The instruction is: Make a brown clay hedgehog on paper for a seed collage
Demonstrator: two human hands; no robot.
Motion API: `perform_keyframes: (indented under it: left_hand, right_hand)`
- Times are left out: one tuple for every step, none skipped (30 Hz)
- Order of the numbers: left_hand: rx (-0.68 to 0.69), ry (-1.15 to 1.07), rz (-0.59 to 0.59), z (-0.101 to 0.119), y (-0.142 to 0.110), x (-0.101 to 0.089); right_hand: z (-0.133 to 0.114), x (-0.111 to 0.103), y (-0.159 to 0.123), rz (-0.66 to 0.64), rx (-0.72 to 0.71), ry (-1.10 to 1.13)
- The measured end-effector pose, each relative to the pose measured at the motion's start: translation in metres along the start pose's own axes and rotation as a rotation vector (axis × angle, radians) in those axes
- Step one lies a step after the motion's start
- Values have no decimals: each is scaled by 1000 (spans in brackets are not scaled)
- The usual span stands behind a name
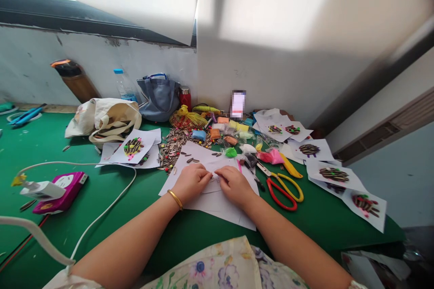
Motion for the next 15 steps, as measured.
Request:
perform_keyframes:
  left_hand:
    - [0, -11, 9, 0, 0, -1]
    - [-5, -24, 19, 1, 0, -1]
    - [-13, -34, 32, 1, 0, -2]
    - [-24, -40, 43, 1, 0, -3]
    - [-34, -43, 52, 0, 0, -4]
    - [-44, -42, 57, 0, 1, -5]
    - [-52, -40, 62, 0, 1, -6]
    - [-59, -38, 62, 0, 1, -6]
    - [-66, -35, 59, 0, 1, -7]
    - [-73, -32, 55, 0, 1, -7]
    - [-78, -29, 50, -1, 1, -6]
    - [-82, -25, 47, -1, 1, -6]
    - [-82, -24, 45, -1, 1, -6]
    - [-82, -24, 47, -1, 1, -6]
    - [-80, -25, 53, -1, 0, -6]
  right_hand:
    - [3, -3, 1, 17, 2, -25]
    - [6, -7, 2, 42, 12, -64]
    - [11, -13, 3, 75, 36, -124]
    - [17, -20, 4, 115, 77, -196]
    - [23, -28, 5, 147, 127, -275]
    - [29, -35, 5, 166, 183, -356]
    - [35, -40, 5, 173, 240, -433]
    - [40, -45, 5, 182, 296, -496]
    - [44, -48, 5, 179, 335, -541]
    - [47, -50, 6, 170, 360, -576]
    - [49, -50, 6, 158, 371, -601]
    - [51, -48, 6, 143, 371, -620]
    - [52, -47, 7, 130, 368, -635]
    - [52, -46, 8, 121, 365, -645]
    - [52, -45, 9, 119, 364, -651]
Point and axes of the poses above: each hand's wrist, its own y-axis towards the middle knuckle, its own x-axis out of the palm, z = x × y, the point moved 3 cm from there along y, towards the middle knuckle, and after that the axes turned 6 degrees about x, right-handed, at the moved point
